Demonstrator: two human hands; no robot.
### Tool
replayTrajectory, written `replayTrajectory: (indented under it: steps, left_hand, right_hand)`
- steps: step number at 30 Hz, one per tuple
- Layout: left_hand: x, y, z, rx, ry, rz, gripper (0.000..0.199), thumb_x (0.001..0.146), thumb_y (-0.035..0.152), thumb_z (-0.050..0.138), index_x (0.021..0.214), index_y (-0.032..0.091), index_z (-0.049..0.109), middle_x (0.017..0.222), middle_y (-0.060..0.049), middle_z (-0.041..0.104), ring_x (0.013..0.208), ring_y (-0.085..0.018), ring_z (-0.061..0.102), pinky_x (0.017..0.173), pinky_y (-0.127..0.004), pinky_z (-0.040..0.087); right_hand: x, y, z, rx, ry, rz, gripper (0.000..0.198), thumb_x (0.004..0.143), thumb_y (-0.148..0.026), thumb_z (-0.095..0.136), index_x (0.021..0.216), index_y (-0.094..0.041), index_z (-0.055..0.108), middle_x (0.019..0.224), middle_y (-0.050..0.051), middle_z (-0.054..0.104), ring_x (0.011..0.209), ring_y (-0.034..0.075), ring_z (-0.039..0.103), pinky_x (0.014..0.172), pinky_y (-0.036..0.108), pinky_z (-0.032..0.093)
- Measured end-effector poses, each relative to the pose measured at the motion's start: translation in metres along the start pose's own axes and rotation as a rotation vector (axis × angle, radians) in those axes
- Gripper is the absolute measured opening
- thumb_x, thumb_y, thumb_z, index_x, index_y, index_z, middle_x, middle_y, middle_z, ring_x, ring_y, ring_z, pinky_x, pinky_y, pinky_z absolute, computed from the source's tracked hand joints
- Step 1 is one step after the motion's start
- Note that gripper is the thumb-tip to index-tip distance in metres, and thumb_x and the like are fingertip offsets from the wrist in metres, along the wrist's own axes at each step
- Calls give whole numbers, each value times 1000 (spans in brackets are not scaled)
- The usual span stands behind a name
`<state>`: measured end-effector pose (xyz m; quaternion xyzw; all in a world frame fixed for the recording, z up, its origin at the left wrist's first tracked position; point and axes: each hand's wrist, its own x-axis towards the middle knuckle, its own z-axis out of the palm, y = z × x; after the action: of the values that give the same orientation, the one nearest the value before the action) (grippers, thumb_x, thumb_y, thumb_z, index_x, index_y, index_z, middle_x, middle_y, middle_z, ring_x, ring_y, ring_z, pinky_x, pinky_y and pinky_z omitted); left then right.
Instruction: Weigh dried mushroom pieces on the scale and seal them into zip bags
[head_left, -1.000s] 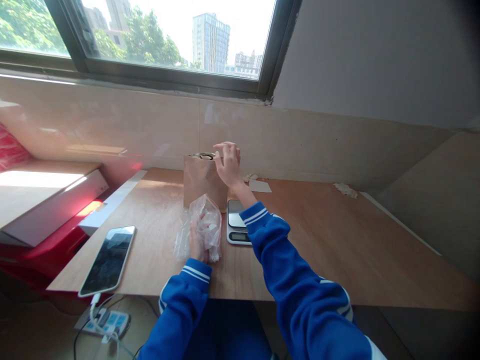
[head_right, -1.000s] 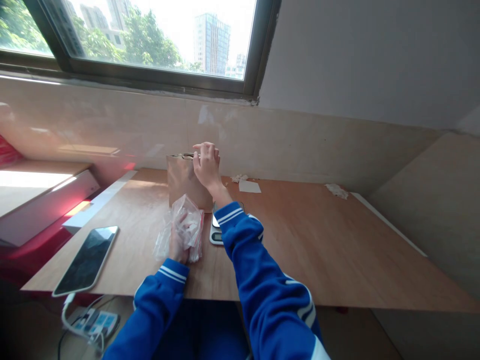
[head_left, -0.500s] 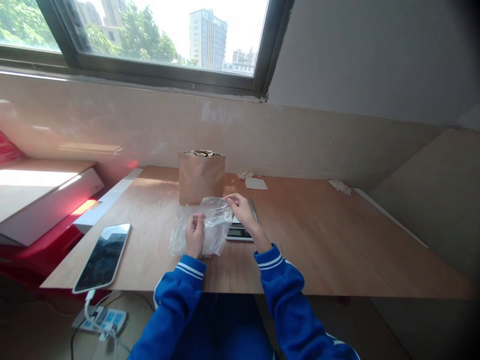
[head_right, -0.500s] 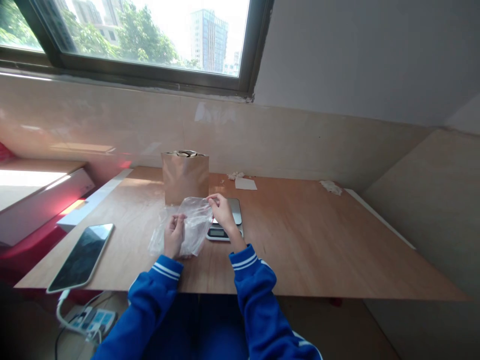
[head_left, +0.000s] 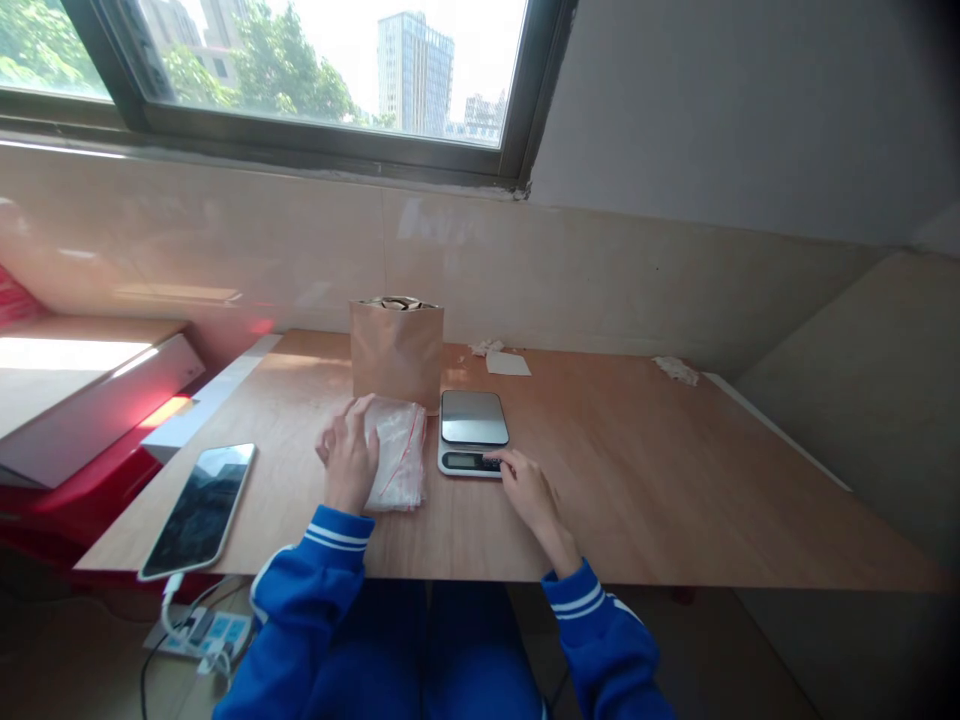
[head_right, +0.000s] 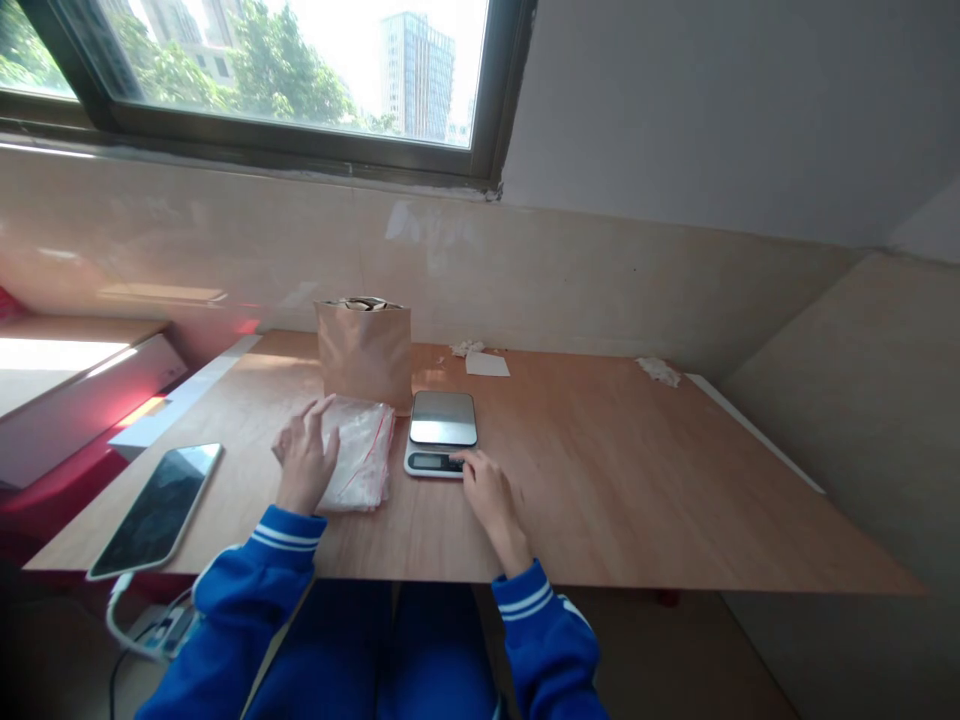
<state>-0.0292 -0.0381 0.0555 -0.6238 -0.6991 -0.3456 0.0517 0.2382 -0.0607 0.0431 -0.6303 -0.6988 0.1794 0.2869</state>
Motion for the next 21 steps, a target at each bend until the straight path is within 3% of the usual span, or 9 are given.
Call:
replayTrajectory:
  steps: [3, 7, 13, 18, 21]
  left_hand:
    - [-4, 3, 18, 30, -185, 190, 43, 95, 29, 38, 134, 31, 54, 149, -6, 42, 142, -27, 28, 116, -47, 14]
    - [-16, -4, 49, 89, -381, 129, 48, 95, 35, 38, 142, 30, 46, 155, -5, 33, 146, -28, 20, 117, -50, 11]
    - [-24, -12, 64, 119, -417, 129, 51, 96, 37, 34, 145, 26, 41, 155, -6, 33, 145, -29, 23, 117, -50, 14]
    - [-22, -11, 62, 108, -431, 127, 51, 96, 36, 33, 146, 25, 41, 155, -7, 33, 145, -29, 23, 117, -51, 15]
    - [-22, -12, 62, 98, -437, 121, 51, 96, 36, 33, 146, 26, 40, 155, -6, 33, 145, -28, 23, 117, -50, 14]
  right_hand:
    - [-8, -1, 3, -133, -22, 41, 44, 89, -15, 35, 110, -32, 69, 110, 1, 70, 97, 23, 66, 76, 32, 48]
    - [-8, -2, 5, -186, -39, 76, 42, 91, -18, 36, 111, -34, 69, 109, 1, 72, 96, 25, 67, 73, 32, 48]
    - [-5, -3, 1, -165, -74, 161, 40, 92, -19, 37, 108, -35, 71, 107, 2, 73, 91, 24, 69, 67, 30, 47]
    - [-3, 3, -6, -41, -114, 65, 42, 88, -18, 37, 108, -33, 71, 104, 2, 73, 86, 21, 68, 70, 29, 48]
    - [5, 22, -14, 137, -4, 53, 41, 89, -24, 35, 112, -27, 69, 91, 4, 73, 73, 20, 66, 65, 28, 48]
